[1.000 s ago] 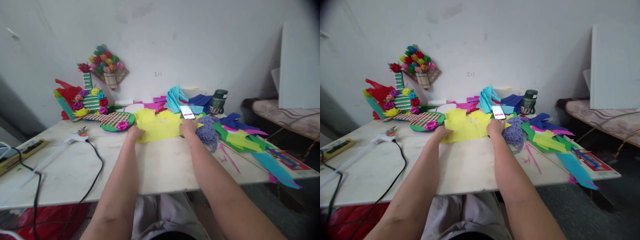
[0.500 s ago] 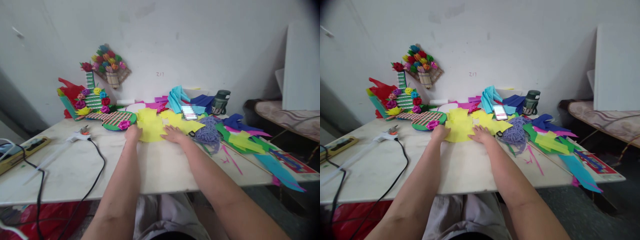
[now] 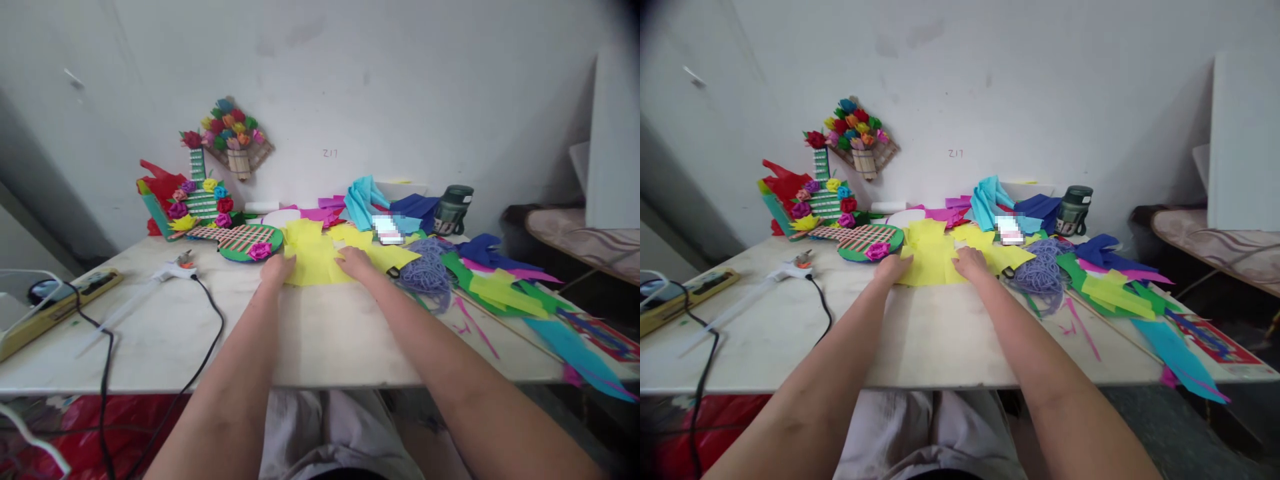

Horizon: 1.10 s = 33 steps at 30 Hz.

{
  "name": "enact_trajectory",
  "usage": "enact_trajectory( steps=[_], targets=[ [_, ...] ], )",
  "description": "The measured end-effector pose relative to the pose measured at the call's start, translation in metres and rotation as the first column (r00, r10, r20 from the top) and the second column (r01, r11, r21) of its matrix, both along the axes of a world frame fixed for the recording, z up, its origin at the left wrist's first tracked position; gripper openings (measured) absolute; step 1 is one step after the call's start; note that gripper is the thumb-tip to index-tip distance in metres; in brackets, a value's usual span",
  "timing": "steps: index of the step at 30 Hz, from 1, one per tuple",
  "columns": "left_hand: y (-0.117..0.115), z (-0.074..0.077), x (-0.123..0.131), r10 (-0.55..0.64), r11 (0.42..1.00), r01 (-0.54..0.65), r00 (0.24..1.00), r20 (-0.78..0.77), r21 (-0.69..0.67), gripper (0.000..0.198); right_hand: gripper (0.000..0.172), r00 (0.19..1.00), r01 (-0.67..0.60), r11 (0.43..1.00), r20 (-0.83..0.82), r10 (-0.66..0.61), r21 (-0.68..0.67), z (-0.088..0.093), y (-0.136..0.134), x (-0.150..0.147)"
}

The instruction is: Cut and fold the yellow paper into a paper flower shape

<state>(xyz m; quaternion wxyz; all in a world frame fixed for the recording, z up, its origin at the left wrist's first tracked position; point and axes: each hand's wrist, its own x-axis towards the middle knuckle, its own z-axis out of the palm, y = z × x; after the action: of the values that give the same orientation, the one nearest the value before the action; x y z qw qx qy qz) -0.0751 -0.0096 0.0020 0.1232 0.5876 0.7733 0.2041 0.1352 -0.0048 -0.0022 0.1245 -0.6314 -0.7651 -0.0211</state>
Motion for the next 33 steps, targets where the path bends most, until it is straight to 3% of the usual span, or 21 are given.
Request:
enact_trajectory(
  steps=[3,7,11,15,19,27,33],
  targets=[
    [-0.004,0.001,-0.001,-0.013,1.000,0.013,1.000,-0.025,-0.011,0.050,0.035,0.996,0.056,0.998,-0.073,-0.057,-0.020,0.003,0.009,-0.003],
    [-0.012,-0.002,0.001,0.026,0.996,-0.025,1.000,-0.010,0.083,0.036,0.043,0.957,0.112,0.992,-0.262,-0.125,-0.065,0.006,0.029,-0.006],
    [-0.014,-0.006,-0.004,0.044,0.985,-0.058,0.995,0.091,0.162,0.030,0.044,0.913,0.113,0.982,-0.374,-0.163,-0.151,0.008,0.051,-0.007],
    [-0.011,-0.011,-0.011,0.075,0.959,-0.133,0.971,0.227,0.251,0.045,0.044,0.895,0.141,0.968,-0.392,-0.215,-0.209,0.006,0.063,-0.006],
    [-0.008,-0.016,-0.015,-0.012,0.943,-0.075,0.966,0.258,0.323,0.056,0.046,0.890,0.193,0.954,-0.368,-0.268,-0.229,0.005,0.065,-0.008],
    [-0.007,-0.013,-0.013,-0.057,0.978,0.012,0.976,0.211,0.208,0.034,0.041,0.893,0.277,0.939,-0.306,-0.329,-0.201,0.006,0.074,-0.018],
    [-0.006,-0.015,-0.013,-0.076,0.981,0.040,0.979,0.191,0.188,0.036,0.035,0.803,0.311,0.922,-0.456,-0.384,-0.229,0.001,0.085,-0.025]
  ],
)
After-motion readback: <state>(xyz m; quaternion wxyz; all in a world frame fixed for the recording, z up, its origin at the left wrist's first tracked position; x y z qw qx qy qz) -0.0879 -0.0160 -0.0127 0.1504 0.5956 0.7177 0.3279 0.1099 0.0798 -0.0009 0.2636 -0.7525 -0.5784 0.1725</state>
